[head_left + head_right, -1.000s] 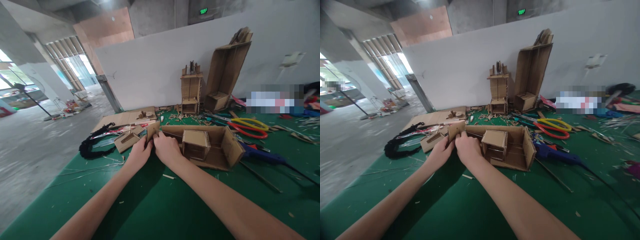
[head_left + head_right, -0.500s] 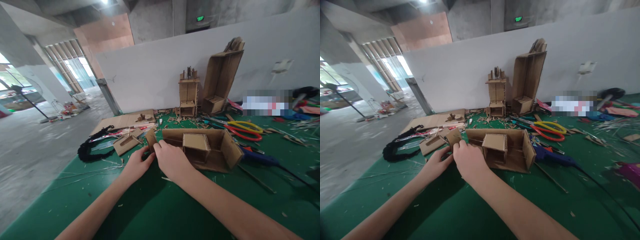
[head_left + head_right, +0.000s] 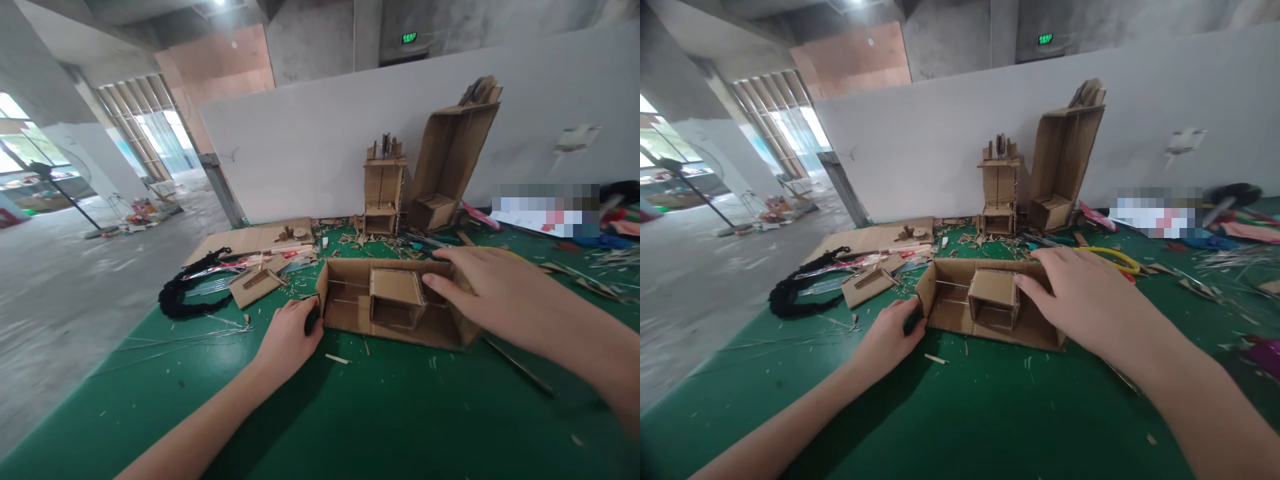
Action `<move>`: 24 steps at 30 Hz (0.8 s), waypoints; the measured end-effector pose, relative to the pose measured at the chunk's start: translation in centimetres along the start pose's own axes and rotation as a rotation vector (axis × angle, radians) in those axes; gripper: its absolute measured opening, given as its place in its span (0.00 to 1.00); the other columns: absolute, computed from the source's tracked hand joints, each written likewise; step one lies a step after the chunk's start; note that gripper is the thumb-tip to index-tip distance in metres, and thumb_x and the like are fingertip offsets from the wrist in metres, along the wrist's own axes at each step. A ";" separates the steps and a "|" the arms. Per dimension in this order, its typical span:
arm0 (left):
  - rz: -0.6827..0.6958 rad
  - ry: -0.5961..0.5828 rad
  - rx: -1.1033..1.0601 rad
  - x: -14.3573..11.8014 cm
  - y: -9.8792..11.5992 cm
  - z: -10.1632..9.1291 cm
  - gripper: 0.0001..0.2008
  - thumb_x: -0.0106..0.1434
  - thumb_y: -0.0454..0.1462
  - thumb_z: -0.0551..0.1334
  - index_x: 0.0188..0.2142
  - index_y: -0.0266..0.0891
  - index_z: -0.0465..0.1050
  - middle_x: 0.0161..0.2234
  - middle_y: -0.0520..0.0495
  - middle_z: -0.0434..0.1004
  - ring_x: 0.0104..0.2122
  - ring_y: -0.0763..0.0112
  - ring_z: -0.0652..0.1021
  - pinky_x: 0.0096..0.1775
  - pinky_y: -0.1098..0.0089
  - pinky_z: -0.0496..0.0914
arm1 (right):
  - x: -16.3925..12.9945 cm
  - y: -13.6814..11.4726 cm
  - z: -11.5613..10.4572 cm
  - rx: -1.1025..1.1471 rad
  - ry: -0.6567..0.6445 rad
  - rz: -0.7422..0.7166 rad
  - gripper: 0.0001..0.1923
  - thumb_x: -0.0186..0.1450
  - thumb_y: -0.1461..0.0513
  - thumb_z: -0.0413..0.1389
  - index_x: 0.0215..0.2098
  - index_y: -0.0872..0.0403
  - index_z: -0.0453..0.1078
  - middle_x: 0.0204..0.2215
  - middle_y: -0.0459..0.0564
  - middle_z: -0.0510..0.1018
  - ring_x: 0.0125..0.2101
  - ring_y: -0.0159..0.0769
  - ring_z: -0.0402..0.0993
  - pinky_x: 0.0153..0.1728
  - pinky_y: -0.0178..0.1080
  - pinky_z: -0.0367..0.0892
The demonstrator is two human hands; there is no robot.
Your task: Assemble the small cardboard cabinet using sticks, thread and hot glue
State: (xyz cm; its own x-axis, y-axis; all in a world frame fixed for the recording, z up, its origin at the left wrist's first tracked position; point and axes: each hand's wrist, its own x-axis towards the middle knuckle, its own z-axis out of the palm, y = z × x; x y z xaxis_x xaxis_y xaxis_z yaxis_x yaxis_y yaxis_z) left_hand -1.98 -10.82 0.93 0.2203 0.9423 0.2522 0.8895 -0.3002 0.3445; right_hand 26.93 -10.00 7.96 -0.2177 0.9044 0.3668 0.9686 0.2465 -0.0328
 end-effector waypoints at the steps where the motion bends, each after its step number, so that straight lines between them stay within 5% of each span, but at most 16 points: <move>1: -0.007 0.001 -0.003 0.0 0.0 0.0 0.05 0.60 0.35 0.54 0.35 0.41 0.68 0.34 0.44 0.74 0.38 0.58 0.74 0.37 0.62 0.67 | 0.0 0.3 0.2 0.012 -0.038 -0.035 0.28 0.64 0.44 0.41 0.52 0.53 0.66 0.49 0.58 0.73 0.49 0.52 0.67 0.45 0.53 0.64; 8: 0.036 0.012 -0.092 0.1 -0.9 0.0 0.17 0.58 0.37 0.57 0.48 0.40 0.69 0.44 0.42 0.73 0.47 0.56 0.71 0.48 0.59 0.66 | 0.9 0.0 0.4 -0.040 -0.255 -0.257 0.50 0.49 0.41 0.57 0.64 0.50 0.51 0.62 0.54 0.59 0.60 0.55 0.53 0.59 0.59 0.47; 15: 0.041 -0.003 -0.005 1.0 -2.0 -2.5 0.33 0.55 0.51 0.60 0.57 0.40 0.62 0.52 0.38 0.65 0.55 0.47 0.63 0.54 0.48 0.58 | 1.8 1.1 1.5 -0.068 -0.279 -0.267 0.47 0.50 0.50 0.59 0.65 0.45 0.48 0.62 0.50 0.57 0.59 0.57 0.54 0.55 0.58 0.53; 18: 0.074 -0.149 0.063 2.6 -3.4 -3.7 0.47 0.47 0.58 0.63 0.62 0.42 0.54 0.61 0.37 0.55 0.60 0.38 0.54 0.57 0.43 0.52 | 1.8 1.4 1.5 -0.068 -0.296 -0.282 0.48 0.49 0.50 0.60 0.65 0.45 0.49 0.63 0.50 0.56 0.59 0.58 0.53 0.56 0.59 0.53; 24: 0.201 -0.456 0.110 5.9 -5.1 -3.5 0.56 0.43 0.62 0.63 0.64 0.36 0.46 0.65 0.32 0.47 0.63 0.39 0.49 0.58 0.43 0.47 | 1.7 1.3 1.0 -0.076 -0.339 -0.276 0.49 0.48 0.53 0.60 0.66 0.45 0.47 0.65 0.49 0.52 0.61 0.57 0.49 0.58 0.59 0.49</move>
State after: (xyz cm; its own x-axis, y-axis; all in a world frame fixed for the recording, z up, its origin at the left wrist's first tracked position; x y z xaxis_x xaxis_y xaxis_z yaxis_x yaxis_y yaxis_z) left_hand -6.59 -4.29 3.79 0.5216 0.8439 -0.1255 0.8433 -0.4876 0.2261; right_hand 27.72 -7.74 7.61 -0.4840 0.8747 0.0260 0.8721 0.4797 0.0966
